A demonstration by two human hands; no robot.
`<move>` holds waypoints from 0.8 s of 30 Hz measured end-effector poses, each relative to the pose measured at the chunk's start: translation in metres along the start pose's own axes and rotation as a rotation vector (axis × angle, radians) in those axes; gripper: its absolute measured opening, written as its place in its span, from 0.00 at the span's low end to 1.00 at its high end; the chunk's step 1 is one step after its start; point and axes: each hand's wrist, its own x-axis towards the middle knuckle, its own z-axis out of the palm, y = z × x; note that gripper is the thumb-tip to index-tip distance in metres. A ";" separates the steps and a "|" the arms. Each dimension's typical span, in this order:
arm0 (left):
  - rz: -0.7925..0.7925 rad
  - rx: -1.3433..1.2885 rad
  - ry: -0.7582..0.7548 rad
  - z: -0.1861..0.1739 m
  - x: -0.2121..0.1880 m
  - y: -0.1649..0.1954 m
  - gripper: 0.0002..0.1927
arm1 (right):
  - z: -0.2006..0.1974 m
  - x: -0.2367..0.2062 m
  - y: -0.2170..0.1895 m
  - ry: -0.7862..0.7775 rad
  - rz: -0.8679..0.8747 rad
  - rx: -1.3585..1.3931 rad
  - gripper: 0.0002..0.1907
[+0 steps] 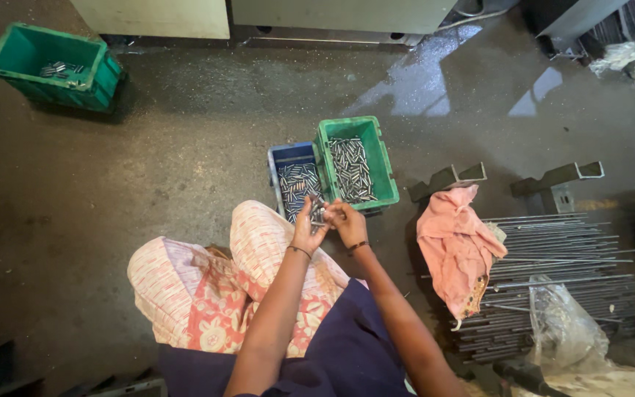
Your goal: The person sits on the floor and sorts small metal pieces by hand, transferring them between two plastic bins. The hands repeatedly pick up pieces from one bin and place them into the other.
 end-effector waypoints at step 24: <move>-0.251 0.407 -0.033 -0.004 -0.003 -0.005 0.25 | -0.045 0.015 0.015 -0.369 0.038 0.533 0.14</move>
